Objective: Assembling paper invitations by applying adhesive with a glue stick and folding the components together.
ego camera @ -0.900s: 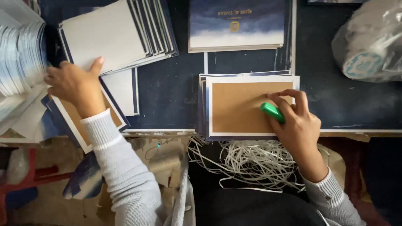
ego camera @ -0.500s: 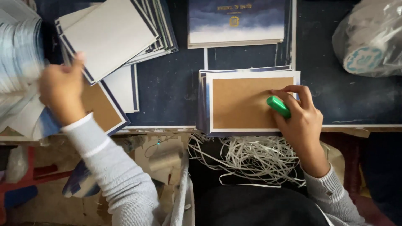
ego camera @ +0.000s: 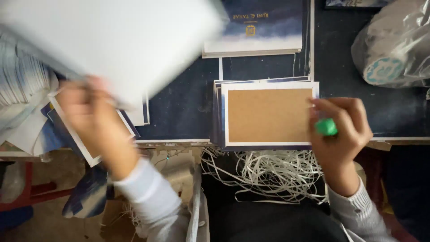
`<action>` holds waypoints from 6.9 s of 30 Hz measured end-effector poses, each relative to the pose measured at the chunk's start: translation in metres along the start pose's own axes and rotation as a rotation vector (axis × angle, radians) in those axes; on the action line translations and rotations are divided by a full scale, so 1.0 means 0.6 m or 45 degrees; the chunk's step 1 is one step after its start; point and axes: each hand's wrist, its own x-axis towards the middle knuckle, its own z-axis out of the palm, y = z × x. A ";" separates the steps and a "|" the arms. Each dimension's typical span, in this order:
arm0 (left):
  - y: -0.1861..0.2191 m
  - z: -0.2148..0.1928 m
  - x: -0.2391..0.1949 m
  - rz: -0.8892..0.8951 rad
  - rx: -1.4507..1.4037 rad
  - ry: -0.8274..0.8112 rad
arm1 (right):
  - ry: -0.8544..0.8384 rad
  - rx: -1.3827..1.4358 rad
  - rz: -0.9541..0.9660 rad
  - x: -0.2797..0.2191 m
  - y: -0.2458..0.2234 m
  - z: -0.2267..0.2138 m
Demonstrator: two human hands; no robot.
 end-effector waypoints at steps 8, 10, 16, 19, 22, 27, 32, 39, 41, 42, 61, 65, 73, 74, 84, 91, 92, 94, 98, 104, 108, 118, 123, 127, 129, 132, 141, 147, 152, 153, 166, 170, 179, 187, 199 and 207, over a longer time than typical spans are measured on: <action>0.043 0.145 -0.171 0.024 0.207 -0.688 | -0.355 -0.097 -0.448 0.065 -0.116 0.036; 0.040 0.155 -0.184 -0.005 0.306 -0.740 | -0.381 -0.146 -0.380 0.062 -0.108 0.041; 0.032 0.166 -0.196 0.123 0.036 -0.772 | -0.394 -0.206 -0.474 0.048 -0.092 0.034; 0.008 0.167 -0.211 -0.014 -0.262 -0.980 | -0.371 0.008 -0.346 0.033 -0.093 0.031; -0.031 0.176 -0.237 -0.044 -0.679 -1.103 | -0.429 0.514 -0.019 0.053 -0.108 0.008; -0.114 0.144 -0.263 0.070 -0.220 -0.888 | -0.169 1.548 0.865 0.004 -0.076 -0.040; -0.015 0.050 -0.128 -0.444 -0.100 -0.390 | 0.066 1.391 1.069 0.003 -0.064 -0.126; -0.086 -0.123 0.032 0.172 -0.490 0.257 | -0.869 0.613 0.893 -0.194 0.078 -0.136; -0.101 -0.175 0.059 0.392 -0.495 0.194 | -1.196 0.337 0.965 -0.240 0.080 -0.122; -0.109 -0.200 0.073 0.613 -0.503 0.127 | -1.500 0.037 1.030 -0.264 0.081 -0.116; -0.024 0.230 -0.039 -0.060 -2.788 -1.194 | -0.799 0.649 0.898 -0.025 -0.015 -0.087; -0.012 0.240 -0.049 -0.183 -2.861 -1.016 | 0.123 1.556 1.517 -0.046 0.050 0.016; -0.018 0.223 -0.140 -0.236 -2.583 -1.029 | -0.481 1.196 1.241 -0.124 -0.013 -0.053; -0.037 0.206 -0.153 -0.557 -2.023 -1.019 | -0.419 0.934 0.987 -0.148 0.016 -0.073; -0.105 0.154 -0.211 0.959 0.834 -1.352 | -0.495 1.183 -0.235 -0.029 0.035 -0.144; -0.082 0.133 -0.197 0.859 0.750 -1.340 | -0.714 0.955 0.017 0.019 0.013 -0.122; -0.075 0.128 -0.191 0.666 0.491 -1.302 | -0.741 1.187 -0.115 0.020 0.032 -0.112; -0.093 0.103 -0.180 0.471 0.228 -1.267 | -0.761 1.411 -0.238 0.004 0.030 -0.090; -0.117 0.027 -0.232 -0.298 -0.712 -0.922 | 0.155 0.616 0.719 -0.141 0.030 -0.085; -0.026 0.077 -0.188 -0.079 0.383 -0.854 | -0.029 0.028 1.064 -0.073 0.028 -0.057; -0.051 0.083 -0.201 -0.079 0.553 -0.827 | -0.428 -0.345 0.642 -0.101 0.050 -0.053; -0.073 0.086 -0.219 -0.138 0.813 -0.731 | -0.569 -0.102 0.503 -0.032 0.060 -0.004; -0.066 0.105 -0.209 -0.102 0.812 -0.757 | -0.581 -0.145 0.549 -0.027 0.061 0.004; -0.062 0.115 -0.206 -0.097 0.838 -0.750 | -0.602 -0.160 0.576 -0.028 0.062 0.005; -0.067 0.114 -0.205 -0.051 0.786 -0.757 | -0.596 -0.190 0.567 -0.030 0.062 0.006; -0.065 0.116 -0.202 -0.075 0.799 -0.782 | -0.620 -0.161 0.606 -0.022 0.058 0.004; -0.059 0.128 -0.205 -0.117 0.803 -0.733 | -0.598 -0.166 0.597 -0.026 0.061 0.007; -0.061 0.138 -0.206 -0.122 0.787 -0.693 | -0.595 -0.221 0.606 -0.030 0.060 0.010; -0.069 0.147 -0.207 -0.091 0.711 -0.649 | -0.625 -0.249 0.629 -0.033 0.062 0.006; -0.069 0.147 -0.205 -0.043 0.704 -0.647 | -0.650 -0.278 0.660 -0.033 0.062 0.005; -0.071 0.146 -0.197 -0.059 0.727 -0.703 | -0.588 -0.331 0.650 -0.065 0.071 -0.005; -0.066 0.148 -0.189 -0.104 0.758 -0.728 | -0.604 -0.284 0.654 -0.054 0.066 -0.003; -0.066 0.153 -0.196 -0.107 0.698 -0.692 | -0.634 -0.242 0.683 -0.030 0.051 0.001; -0.060 0.152 -0.194 0.066 0.726 -0.749 | -0.619 -0.180 0.566 -0.038 0.061 0.005; 0.100 0.220 -0.207 1.043 0.442 -1.054 | -0.627 -0.134 0.543 -0.036 0.068 0.000; 0.056 0.162 -0.169 0.360 0.670 -0.801 | -0.573 -0.268 0.421 -0.051 0.079 0.008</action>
